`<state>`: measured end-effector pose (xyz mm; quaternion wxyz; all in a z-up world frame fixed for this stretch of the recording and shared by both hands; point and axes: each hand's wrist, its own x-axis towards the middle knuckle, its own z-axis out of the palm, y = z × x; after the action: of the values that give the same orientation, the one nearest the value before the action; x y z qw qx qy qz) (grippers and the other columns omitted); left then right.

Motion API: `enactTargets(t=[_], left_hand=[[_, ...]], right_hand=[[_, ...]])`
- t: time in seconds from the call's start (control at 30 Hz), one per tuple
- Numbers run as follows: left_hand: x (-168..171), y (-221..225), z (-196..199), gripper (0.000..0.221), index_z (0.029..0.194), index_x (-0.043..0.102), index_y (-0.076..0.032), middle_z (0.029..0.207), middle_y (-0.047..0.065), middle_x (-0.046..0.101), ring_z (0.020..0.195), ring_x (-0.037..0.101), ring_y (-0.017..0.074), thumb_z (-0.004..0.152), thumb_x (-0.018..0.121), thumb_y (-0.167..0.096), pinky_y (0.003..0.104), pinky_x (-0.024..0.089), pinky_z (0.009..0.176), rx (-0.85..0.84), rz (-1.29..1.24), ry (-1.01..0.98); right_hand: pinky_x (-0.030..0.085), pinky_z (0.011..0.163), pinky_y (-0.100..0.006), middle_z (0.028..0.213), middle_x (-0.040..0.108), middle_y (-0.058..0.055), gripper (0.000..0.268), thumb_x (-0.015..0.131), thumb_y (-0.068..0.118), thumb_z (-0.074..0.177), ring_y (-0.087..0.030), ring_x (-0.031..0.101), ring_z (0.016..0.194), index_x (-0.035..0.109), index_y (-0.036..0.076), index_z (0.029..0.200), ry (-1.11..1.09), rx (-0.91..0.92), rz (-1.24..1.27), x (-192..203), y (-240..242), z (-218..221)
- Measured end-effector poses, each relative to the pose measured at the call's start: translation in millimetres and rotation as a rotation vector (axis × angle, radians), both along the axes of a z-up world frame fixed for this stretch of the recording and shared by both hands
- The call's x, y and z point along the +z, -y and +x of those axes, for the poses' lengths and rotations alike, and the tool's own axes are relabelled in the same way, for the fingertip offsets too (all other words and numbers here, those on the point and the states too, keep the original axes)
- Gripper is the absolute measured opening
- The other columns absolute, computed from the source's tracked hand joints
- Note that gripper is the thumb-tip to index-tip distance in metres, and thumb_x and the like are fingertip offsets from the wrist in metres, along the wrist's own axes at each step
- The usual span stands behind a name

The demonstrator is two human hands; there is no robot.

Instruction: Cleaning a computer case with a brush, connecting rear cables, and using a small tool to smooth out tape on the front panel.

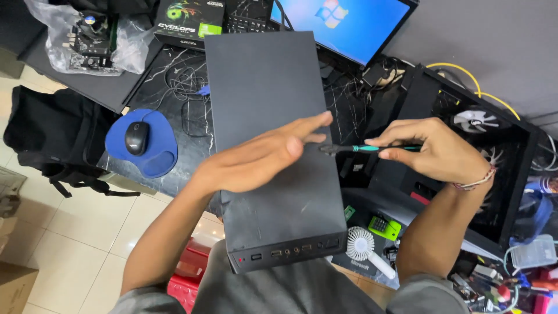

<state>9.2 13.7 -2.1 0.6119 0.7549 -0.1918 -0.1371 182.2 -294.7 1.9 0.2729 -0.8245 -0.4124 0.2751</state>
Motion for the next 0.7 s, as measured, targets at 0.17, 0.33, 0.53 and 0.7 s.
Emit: enactTargets(t=[0.17,0.33,0.53,0.7], left_hand=[[-14.6,-26.5,14.7,0.11,0.168,0.017,-0.005,0.176,0.021,0.03,0.156,0.048,0.0382,0.095,0.016,-0.088,0.051,0.038,0.128,0.126,-0.129,0.078],[-20.3,-43.4,30.3,0.105,0.168,0.021,-0.006,0.173,0.022,0.037,0.154,0.052,0.0387,0.099,0.016,-0.086,0.052,0.041,0.128,0.348,-0.141,0.158],[-13.6,-53.0,40.8,0.108,0.167,0.019,-0.001,0.177,0.023,0.028,0.164,0.036,0.0405,0.099,0.018,-0.086,0.054,0.027,0.133,0.506,-0.083,0.218],[-23.1,-58.4,43.4,0.104,0.167,0.024,-0.005,0.176,0.023,0.031,0.163,0.04,0.0398,0.102,0.014,-0.085,0.054,0.028,0.136,0.411,-0.188,0.225]], right_hand=[[0.051,0.086,-0.029,0.104,0.082,-0.002,0.027,0.077,0.013,0.094,-0.014,0.071,0.091,0.085,0.015,0.12,0.067,-0.083,0.0,3.8,-31.8,21.2],[0.051,0.082,-0.031,0.111,0.08,-0.007,0.032,0.079,0.009,0.096,-0.017,0.07,0.093,0.081,0.016,0.127,0.263,-0.133,0.102,-3.9,-69.5,39.7],[0.049,0.081,-0.034,0.106,0.077,-0.006,0.031,0.08,0.004,0.098,-0.019,0.062,0.082,0.082,0.014,0.127,0.455,-0.049,0.23,3.5,-95.3,49.0],[0.064,0.076,-0.026,0.094,0.091,0.003,0.03,0.084,0.021,0.085,-0.01,0.083,0.078,0.091,0.026,0.114,-0.185,0.406,-0.115,14.7,-88.8,50.8]])
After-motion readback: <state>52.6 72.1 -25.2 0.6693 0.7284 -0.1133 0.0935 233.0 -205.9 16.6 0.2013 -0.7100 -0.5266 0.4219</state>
